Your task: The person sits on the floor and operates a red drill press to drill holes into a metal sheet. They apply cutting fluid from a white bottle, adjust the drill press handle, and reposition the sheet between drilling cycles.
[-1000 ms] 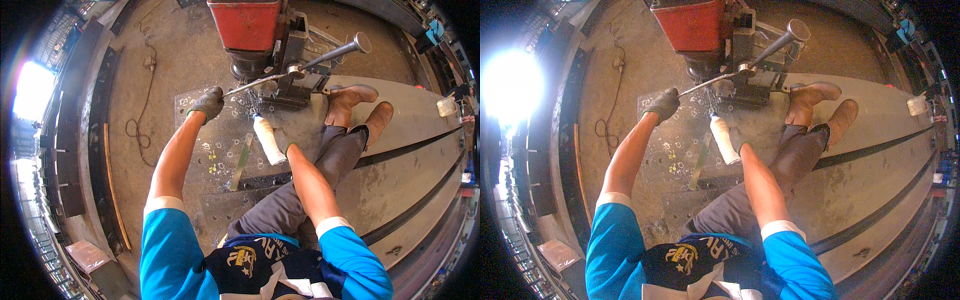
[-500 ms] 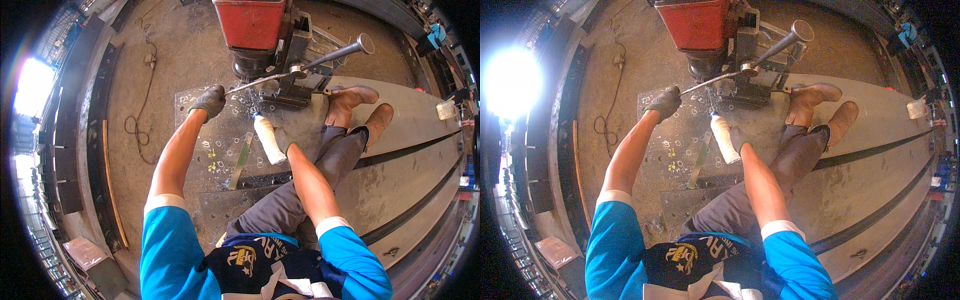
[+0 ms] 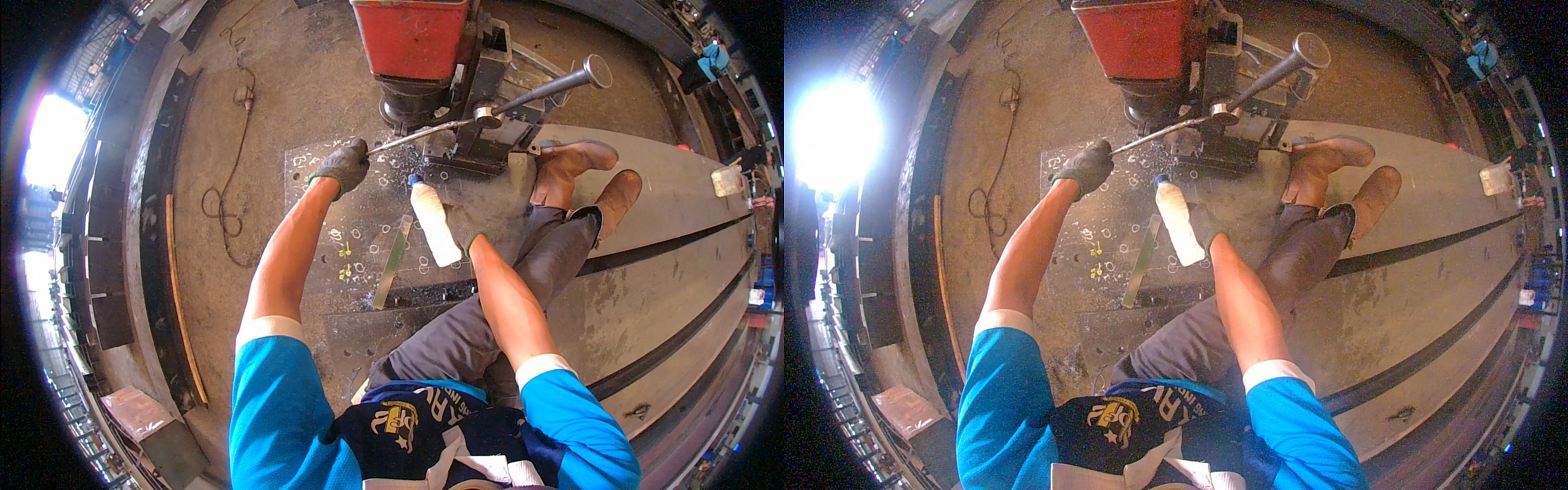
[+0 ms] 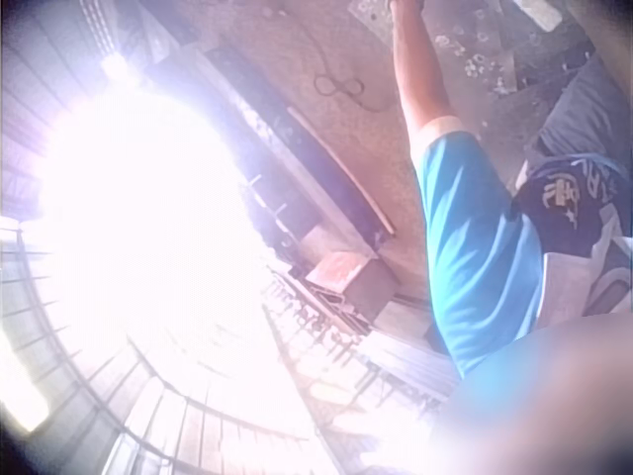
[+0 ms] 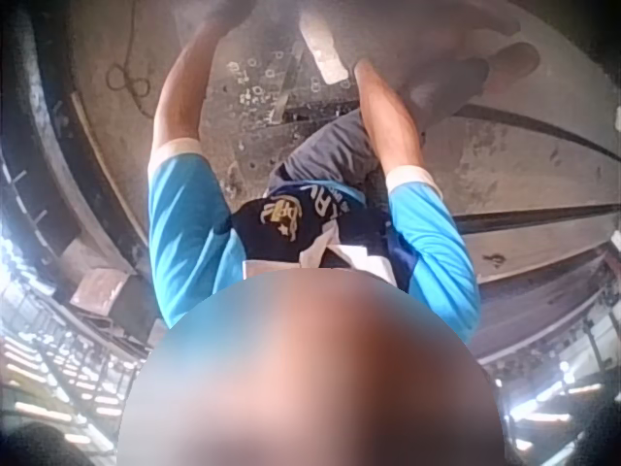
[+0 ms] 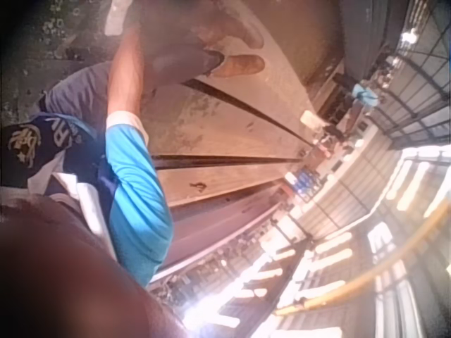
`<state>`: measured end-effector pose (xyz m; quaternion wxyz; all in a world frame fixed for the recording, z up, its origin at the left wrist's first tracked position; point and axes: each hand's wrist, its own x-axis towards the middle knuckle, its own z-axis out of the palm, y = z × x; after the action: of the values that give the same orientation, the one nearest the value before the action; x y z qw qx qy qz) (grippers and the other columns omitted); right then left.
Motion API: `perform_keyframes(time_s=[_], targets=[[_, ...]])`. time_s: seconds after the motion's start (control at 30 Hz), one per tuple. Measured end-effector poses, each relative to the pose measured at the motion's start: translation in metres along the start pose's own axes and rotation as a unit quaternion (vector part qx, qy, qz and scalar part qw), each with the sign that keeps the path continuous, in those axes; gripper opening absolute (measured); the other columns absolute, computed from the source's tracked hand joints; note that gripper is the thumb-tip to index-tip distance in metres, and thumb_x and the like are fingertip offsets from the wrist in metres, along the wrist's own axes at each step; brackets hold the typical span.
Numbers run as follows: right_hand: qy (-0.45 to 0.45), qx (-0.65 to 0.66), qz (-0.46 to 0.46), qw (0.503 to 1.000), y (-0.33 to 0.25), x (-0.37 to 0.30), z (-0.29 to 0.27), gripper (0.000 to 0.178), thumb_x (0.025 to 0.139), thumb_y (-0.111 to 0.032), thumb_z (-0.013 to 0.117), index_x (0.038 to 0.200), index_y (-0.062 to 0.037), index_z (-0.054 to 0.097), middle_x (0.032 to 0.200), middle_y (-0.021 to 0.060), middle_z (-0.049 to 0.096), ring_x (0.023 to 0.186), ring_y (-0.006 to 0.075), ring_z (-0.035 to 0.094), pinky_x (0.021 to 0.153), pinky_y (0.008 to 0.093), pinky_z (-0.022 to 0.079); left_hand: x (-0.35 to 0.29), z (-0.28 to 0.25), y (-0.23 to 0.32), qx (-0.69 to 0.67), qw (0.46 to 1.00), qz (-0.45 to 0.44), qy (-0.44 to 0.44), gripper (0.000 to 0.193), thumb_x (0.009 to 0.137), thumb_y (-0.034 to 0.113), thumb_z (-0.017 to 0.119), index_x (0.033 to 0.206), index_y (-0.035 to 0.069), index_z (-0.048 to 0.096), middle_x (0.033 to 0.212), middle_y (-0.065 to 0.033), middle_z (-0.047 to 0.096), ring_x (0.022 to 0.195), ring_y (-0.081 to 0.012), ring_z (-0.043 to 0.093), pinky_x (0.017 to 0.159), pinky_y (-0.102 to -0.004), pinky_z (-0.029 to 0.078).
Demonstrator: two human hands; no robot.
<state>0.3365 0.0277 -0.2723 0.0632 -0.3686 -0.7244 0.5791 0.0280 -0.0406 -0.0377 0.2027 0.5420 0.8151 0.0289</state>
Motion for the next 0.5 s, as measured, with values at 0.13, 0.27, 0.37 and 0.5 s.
perform_keyframes(time_s=[0.13, 0.27, 0.37, 0.5], targets=[[0.016, 0.148, 0.119, 0.982, 0.033, 0.019, 0.014, 0.049, 0.111, -0.034, 0.04, 0.118, 0.0008, 0.074, 0.103, 0.0172, 0.078, 0.081, 0.0259, 0.072, 0.074, 0.0452, 0.058, 0.0, 0.0, 0.001, -0.013, 1.0, -0.003, -0.004, 0.031, 0.1, 0.025, 0.062, 0.121, 0.002, 0.063, 0.115, -0.0291, 0.073, 0.11, -0.0489, 0.071, 0.091, -0.0562, 0.055], [0.022, 0.198, 0.176, 0.964, 0.014, 0.012, 0.014, 0.054, 0.111, -0.034, 0.033, 0.113, 0.0016, 0.073, 0.094, 0.0193, 0.076, 0.071, 0.0299, 0.071, 0.068, 0.0482, 0.058, 0.002, 0.003, -0.003, -0.01, 1.0, 0.004, -0.007, 0.033, 0.101, 0.027, 0.062, 0.122, 0.002, 0.062, 0.118, -0.0291, 0.072, 0.112, -0.0487, 0.071, 0.092, -0.0554, 0.055], [0.03, 0.099, 0.158, 0.982, -0.018, -0.008, 0.002, 0.055, 0.111, -0.034, 0.031, 0.112, 0.0016, 0.073, 0.094, 0.0198, 0.076, 0.07, 0.0309, 0.071, 0.068, 0.0489, 0.058, 0.006, 0.008, -0.007, -0.013, 1.0, 0.01, -0.004, 0.033, 0.101, 0.027, 0.062, 0.122, 0.001, 0.062, 0.118, -0.0291, 0.072, 0.112, -0.0486, 0.071, 0.091, -0.0553, 0.055], [0.038, 0.085, 0.177, 0.98, -0.051, -0.029, -0.009, 0.056, 0.11, -0.034, 0.029, 0.112, 0.0019, 0.072, 0.095, 0.0204, 0.075, 0.071, 0.0322, 0.071, 0.07, 0.0495, 0.058, 0.01, 0.014, -0.012, -0.009, 1.0, 0.022, 0.007, 0.031, 0.101, 0.025, 0.062, 0.12, 0.001, 0.061, 0.115, -0.0301, 0.072, 0.11, -0.0494, 0.071, 0.089, -0.0563, 0.055]])
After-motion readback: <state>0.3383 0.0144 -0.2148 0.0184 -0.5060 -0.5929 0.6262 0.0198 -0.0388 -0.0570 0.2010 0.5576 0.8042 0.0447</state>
